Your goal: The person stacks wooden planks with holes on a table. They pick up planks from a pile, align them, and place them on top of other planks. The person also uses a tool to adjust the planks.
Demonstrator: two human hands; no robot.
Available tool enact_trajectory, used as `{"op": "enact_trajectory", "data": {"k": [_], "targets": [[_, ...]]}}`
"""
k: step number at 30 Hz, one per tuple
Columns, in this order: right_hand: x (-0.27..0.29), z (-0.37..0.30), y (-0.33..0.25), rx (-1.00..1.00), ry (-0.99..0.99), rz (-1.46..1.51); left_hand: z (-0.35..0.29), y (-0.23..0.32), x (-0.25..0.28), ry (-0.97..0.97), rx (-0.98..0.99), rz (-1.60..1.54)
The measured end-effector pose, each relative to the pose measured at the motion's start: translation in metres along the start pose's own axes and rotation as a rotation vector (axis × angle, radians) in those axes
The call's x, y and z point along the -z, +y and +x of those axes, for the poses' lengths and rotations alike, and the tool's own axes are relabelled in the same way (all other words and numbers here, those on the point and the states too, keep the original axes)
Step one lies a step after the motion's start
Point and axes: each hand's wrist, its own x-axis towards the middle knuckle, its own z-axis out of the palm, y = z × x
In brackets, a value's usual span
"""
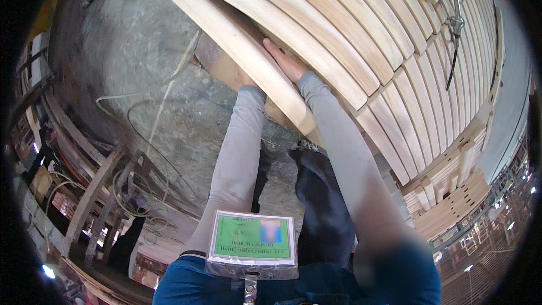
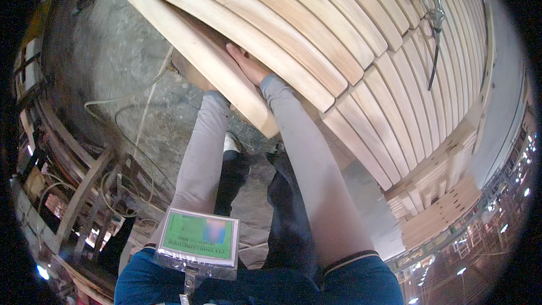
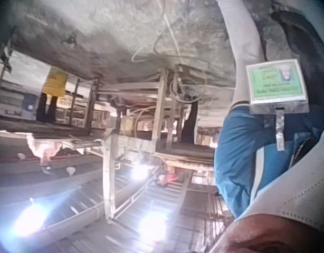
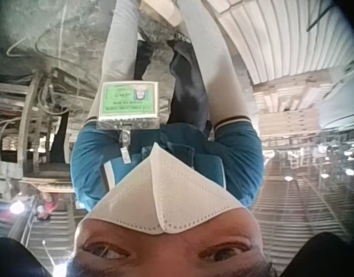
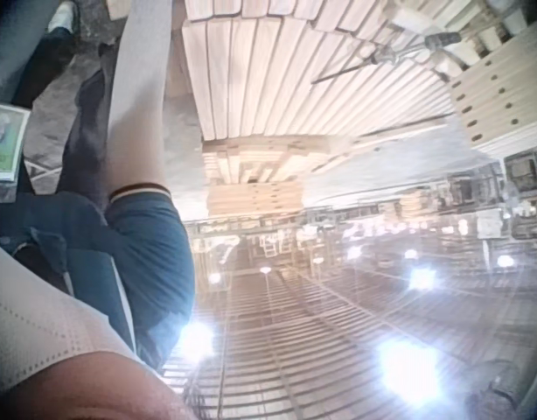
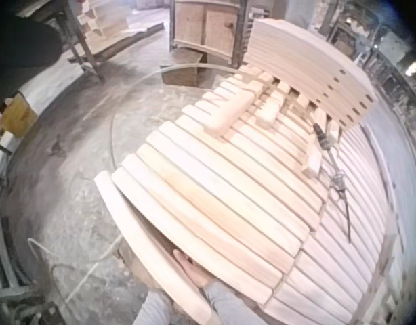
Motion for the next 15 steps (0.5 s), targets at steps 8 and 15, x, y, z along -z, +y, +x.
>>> {"op": "enact_trajectory", "data": {"k": [8, 15], "targets": [[-0.022, -0.046, -0.027, 0.098, -0.127, 0.220, -0.029, 0.012, 0.014, -0.047, 0.015, -0.051], [-0.045, -0.130, -0.081, 0.248, -0.060, -0.018, -0.098, 0.022, 0.014, -0.052, 0.019, -0.055]]}}
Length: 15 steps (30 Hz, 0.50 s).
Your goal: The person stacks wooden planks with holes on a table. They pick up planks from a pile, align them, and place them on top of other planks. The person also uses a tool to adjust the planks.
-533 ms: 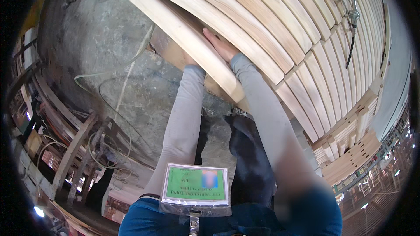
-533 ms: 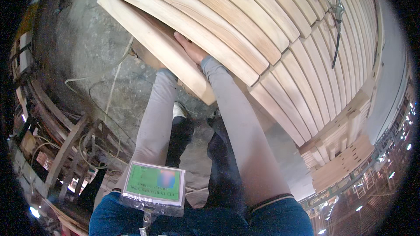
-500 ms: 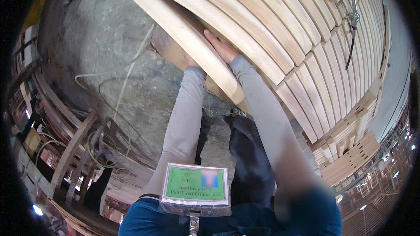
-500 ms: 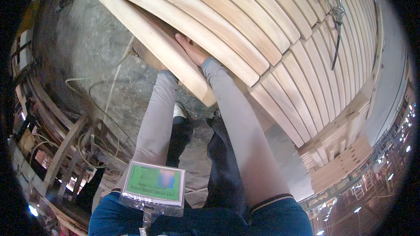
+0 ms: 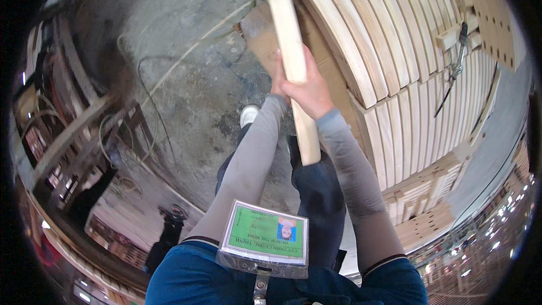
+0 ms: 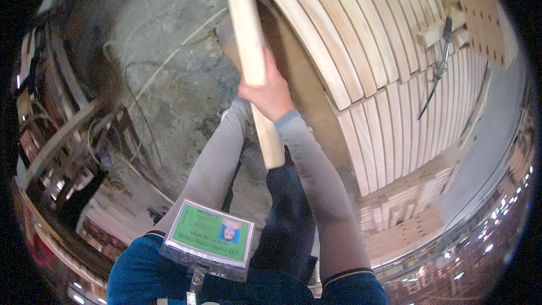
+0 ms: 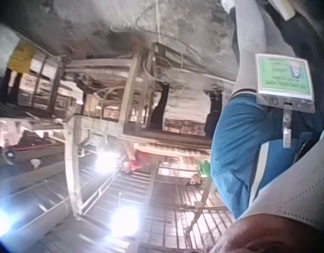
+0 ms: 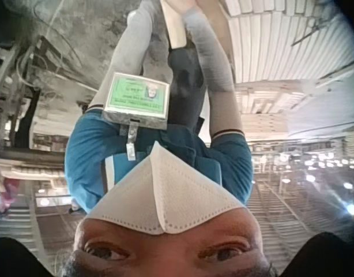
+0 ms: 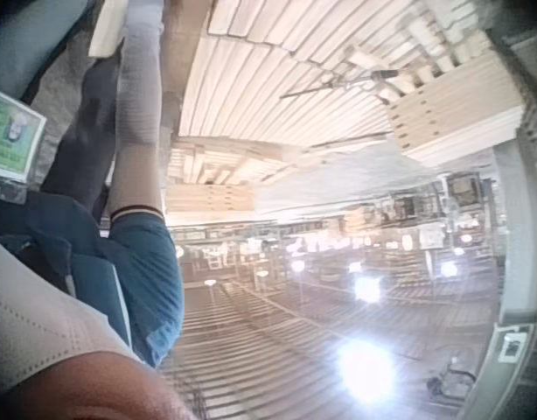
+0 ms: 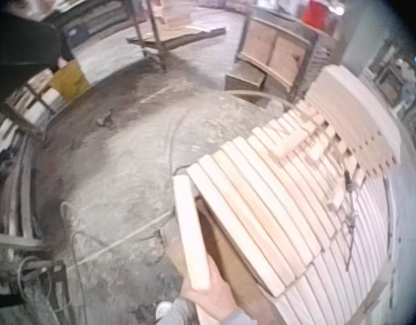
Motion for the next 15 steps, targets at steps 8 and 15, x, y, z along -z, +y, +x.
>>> {"op": "enact_trajectory", "data": {"k": [8, 15], "targets": [[0.027, -0.149, -0.164, -0.249, -0.213, 0.208, -0.229, 0.078, -0.040, 0.266, -0.268, 0.169], [0.025, -0.249, -0.356, 0.032, -0.627, 0.205, -0.464, 0.180, -0.116, 0.199, -0.808, -0.007]]}}
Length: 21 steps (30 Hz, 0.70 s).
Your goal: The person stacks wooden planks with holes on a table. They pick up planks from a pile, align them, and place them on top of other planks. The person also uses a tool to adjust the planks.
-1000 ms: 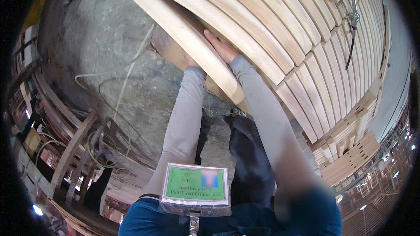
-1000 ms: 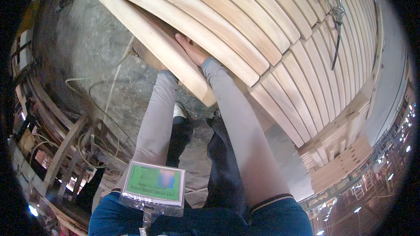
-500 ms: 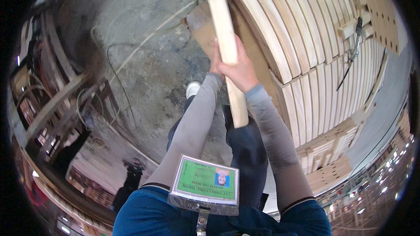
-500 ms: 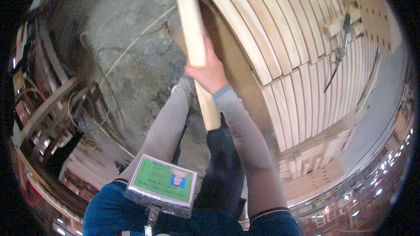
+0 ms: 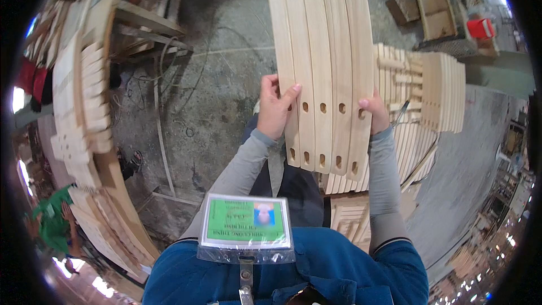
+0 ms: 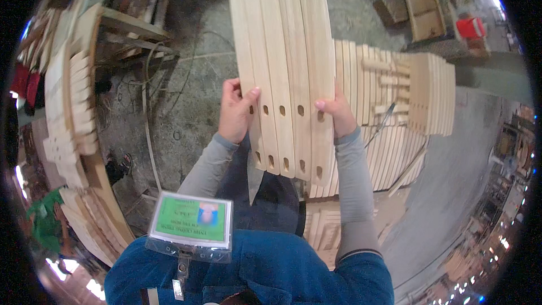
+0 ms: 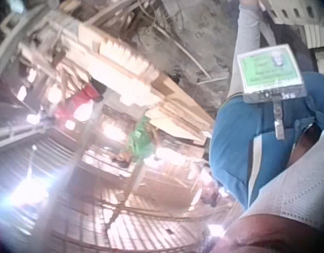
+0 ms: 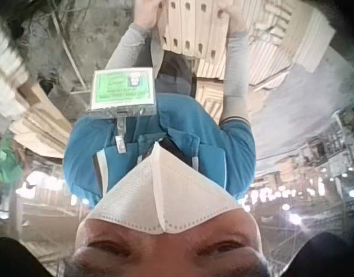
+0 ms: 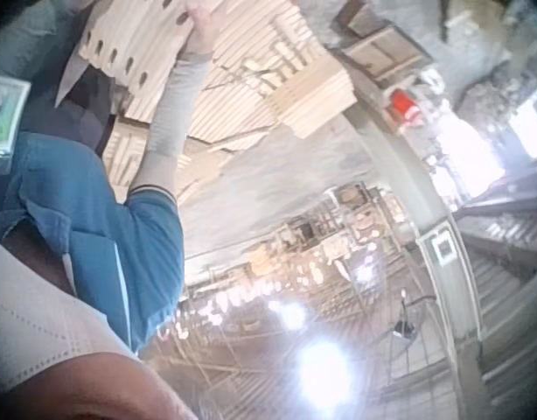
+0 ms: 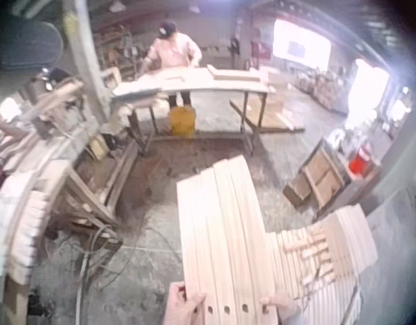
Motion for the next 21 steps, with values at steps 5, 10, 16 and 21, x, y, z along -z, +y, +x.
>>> {"op": "enact_trajectory", "data": {"k": [5, 10, 16, 21], "targets": [[-0.072, -0.037, -0.083, 0.181, -0.197, -0.349, -0.098, 0.140, 0.010, -0.013, -0.407, -0.199], [-0.220, -0.059, -0.097, 0.050, -0.602, 0.199, -0.184, 0.223, 0.058, 0.175, -0.616, -0.035], [-0.411, -0.092, -0.082, 0.017, -0.889, -0.191, -0.300, 0.264, 0.155, 0.389, -0.934, -0.193], [-0.620, -0.112, -0.009, 0.040, -1.233, -0.346, -0.390, 0.295, 0.282, 0.733, -1.070, -0.195]]}}
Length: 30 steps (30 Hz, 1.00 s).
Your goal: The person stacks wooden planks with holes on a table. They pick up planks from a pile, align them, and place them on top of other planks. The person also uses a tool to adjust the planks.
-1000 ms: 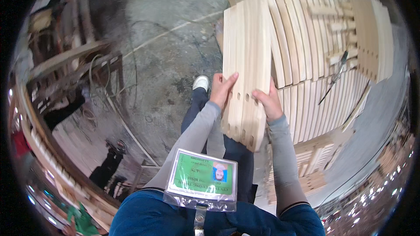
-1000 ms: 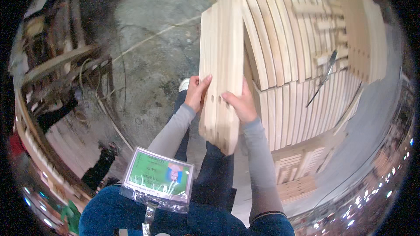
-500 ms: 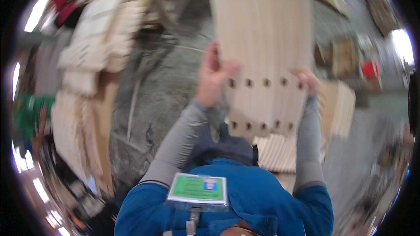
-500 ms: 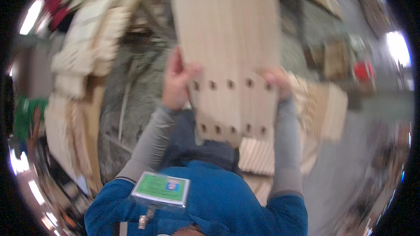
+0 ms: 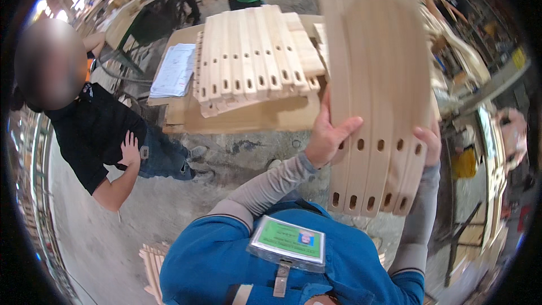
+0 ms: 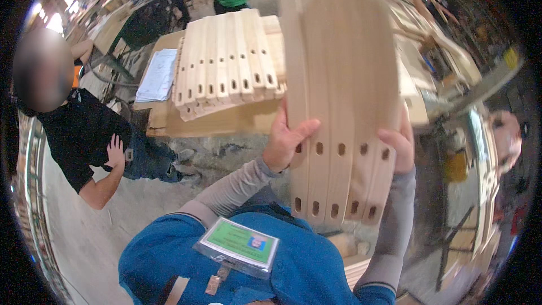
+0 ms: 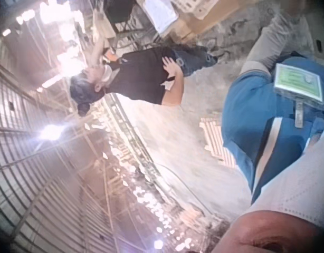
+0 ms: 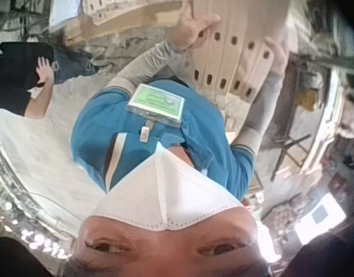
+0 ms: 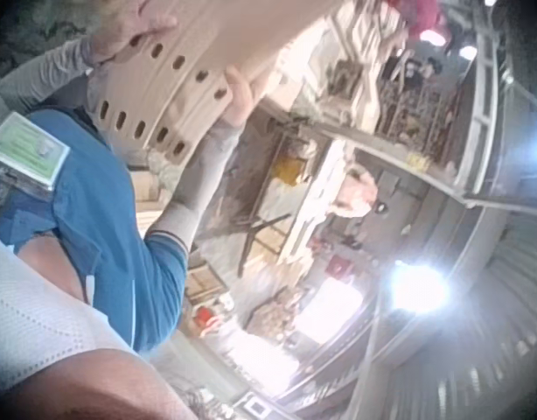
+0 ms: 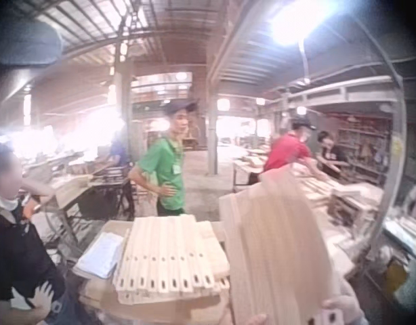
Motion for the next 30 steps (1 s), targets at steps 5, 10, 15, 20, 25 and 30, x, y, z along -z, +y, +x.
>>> {"op": "enact_trajectory", "data": {"k": [5, 10, 15, 20, 25, 30], "targets": [[-0.084, 0.190, 0.045, -0.351, -0.485, -0.439, 0.045, 0.050, 0.096, 0.339, -0.170, 0.134], [-0.167, 0.302, 0.134, -0.531, -0.863, -0.221, 0.068, 0.073, 0.172, 0.544, -0.150, 0.080], [-0.221, 0.357, 0.196, -0.468, -1.041, -0.315, 0.088, 0.067, 0.208, 0.771, -0.171, 0.072], [-0.247, 0.411, 0.214, -0.562, -1.143, -0.684, 0.124, 0.049, 0.209, 0.880, -0.190, 0.131], [-0.266, 0.478, 0.218, -0.276, -1.377, -0.893, 0.161, 0.036, 0.208, 0.874, 0.007, -0.087], [-0.279, 0.517, 0.225, -0.025, -1.375, -1.175, 0.175, 0.056, 0.231, 0.660, 0.253, -0.401]]}}
